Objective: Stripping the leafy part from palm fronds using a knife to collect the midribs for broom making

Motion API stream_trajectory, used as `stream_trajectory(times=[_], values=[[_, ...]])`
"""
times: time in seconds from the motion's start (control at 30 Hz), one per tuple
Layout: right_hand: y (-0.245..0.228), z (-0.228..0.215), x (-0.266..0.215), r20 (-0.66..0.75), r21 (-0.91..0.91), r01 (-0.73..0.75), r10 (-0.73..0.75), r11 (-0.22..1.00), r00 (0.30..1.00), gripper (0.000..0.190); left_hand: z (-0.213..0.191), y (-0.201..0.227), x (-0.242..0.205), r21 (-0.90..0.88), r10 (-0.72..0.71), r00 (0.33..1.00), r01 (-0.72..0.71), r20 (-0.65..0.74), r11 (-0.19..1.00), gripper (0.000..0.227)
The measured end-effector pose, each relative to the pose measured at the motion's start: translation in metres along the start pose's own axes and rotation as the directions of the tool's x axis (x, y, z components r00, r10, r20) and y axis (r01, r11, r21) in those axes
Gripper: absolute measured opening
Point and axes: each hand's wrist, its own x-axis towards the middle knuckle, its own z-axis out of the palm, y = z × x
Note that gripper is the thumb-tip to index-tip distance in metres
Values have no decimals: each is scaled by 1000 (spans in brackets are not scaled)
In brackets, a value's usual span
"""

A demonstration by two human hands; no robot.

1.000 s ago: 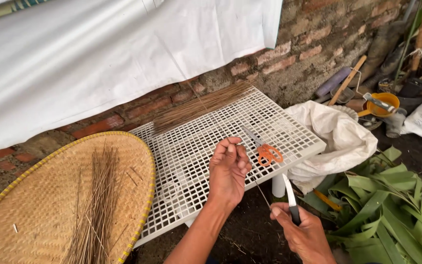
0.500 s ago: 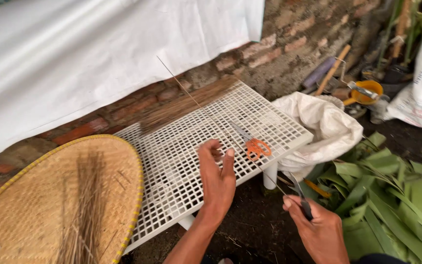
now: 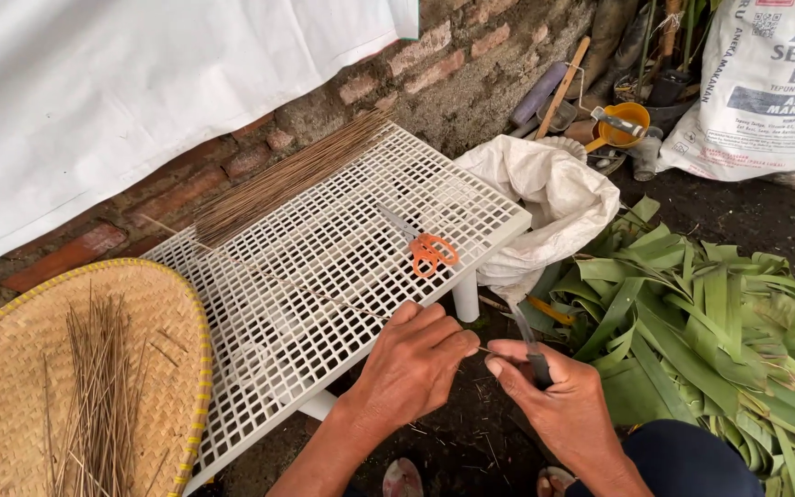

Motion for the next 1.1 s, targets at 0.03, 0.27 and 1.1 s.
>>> stream_trajectory(times=[0.03,0.27,1.1], values=[[-3,0,1,0,1,-3,3,1000,1000,26,1,-1,-1,-1,-1,1000,1,2,1000,14],[-2,-4,-1,51,-9,-78,79,997,996,29,5,-2,-4,34,0,999,-1,45,999,8],[7,24,14,28,-72,69,-67,995,997,10,2,3,-7,303,-69,997,53,39,951,13]])
